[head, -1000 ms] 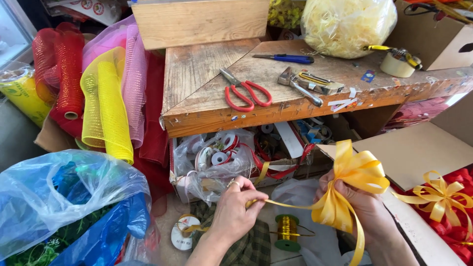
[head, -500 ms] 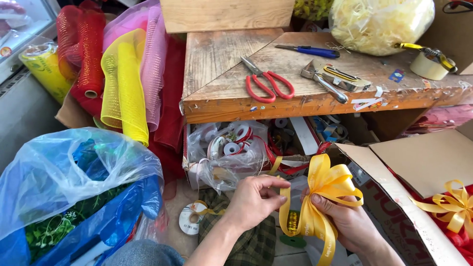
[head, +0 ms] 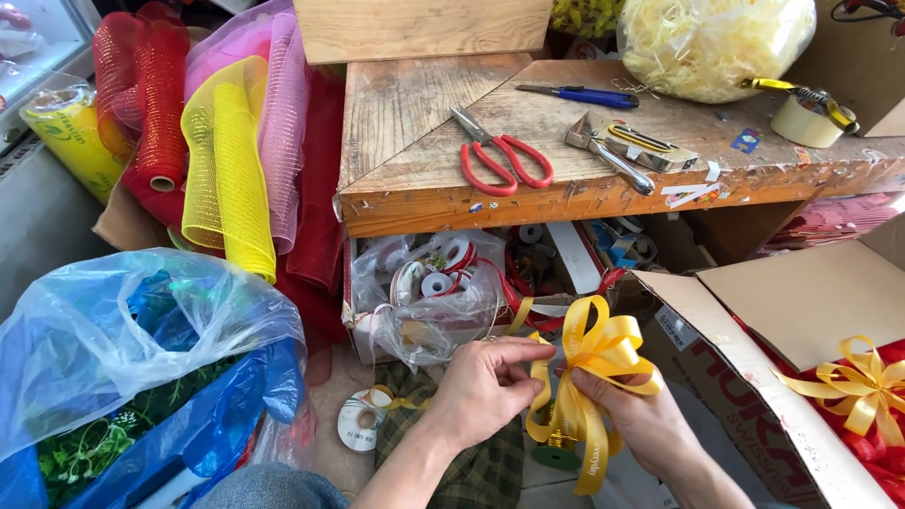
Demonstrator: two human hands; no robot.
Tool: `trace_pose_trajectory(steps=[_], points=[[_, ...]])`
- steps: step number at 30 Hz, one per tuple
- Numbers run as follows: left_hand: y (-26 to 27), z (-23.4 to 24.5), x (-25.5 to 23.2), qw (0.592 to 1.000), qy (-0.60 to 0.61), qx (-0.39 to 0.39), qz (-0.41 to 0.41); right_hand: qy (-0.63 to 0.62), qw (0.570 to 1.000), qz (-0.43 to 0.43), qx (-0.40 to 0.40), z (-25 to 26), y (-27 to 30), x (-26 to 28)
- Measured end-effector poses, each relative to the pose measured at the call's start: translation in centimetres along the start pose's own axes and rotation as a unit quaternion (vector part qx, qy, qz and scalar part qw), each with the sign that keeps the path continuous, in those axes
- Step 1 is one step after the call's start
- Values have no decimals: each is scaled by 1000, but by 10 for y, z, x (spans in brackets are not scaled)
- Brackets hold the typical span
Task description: The person is creating decorative bows from yellow ribbon by folding loops and cutting the ends with scissors.
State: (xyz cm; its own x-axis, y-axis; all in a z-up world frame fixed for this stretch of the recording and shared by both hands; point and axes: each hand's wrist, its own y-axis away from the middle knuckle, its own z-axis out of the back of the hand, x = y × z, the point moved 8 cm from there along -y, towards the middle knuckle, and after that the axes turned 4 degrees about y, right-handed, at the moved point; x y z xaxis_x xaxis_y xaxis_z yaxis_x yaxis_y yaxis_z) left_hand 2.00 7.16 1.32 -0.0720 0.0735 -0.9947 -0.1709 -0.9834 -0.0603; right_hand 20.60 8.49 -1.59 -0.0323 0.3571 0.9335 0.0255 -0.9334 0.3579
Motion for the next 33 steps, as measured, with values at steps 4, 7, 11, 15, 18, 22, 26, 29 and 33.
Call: trace_pose_trajectory(steps=[4,7,11,15,18,22,26,29,33], points=[[-1,-2,6,1000,27,-3,5,42,999,1,-33,-5,9,9],[-1,-2,10,997,69,4,31,46,997,-18,-52,-4,11,9],[0,-5,7,997,78,13,1,48,998,-11,-49,-5,11,9],[0,-6,8,994,104,18,13,27,999,-8,-31,-6,14,13],[1,-3,10,992,120,16,47,-40,999,6,-11,-5,9,8],[2,-6,14,984,162,30,68,-125,992,12,30,-7,4,1],[2,-10,12,988,145,25,43,-171,984,-26,37,-10,-3,-13],[1,-15,13,990,139,22,-6,-176,982,-24,72,-18,-6,-20],[3,-13,7,997,59,11,-48,-155,986,-53,37,-21,-5,-27]])
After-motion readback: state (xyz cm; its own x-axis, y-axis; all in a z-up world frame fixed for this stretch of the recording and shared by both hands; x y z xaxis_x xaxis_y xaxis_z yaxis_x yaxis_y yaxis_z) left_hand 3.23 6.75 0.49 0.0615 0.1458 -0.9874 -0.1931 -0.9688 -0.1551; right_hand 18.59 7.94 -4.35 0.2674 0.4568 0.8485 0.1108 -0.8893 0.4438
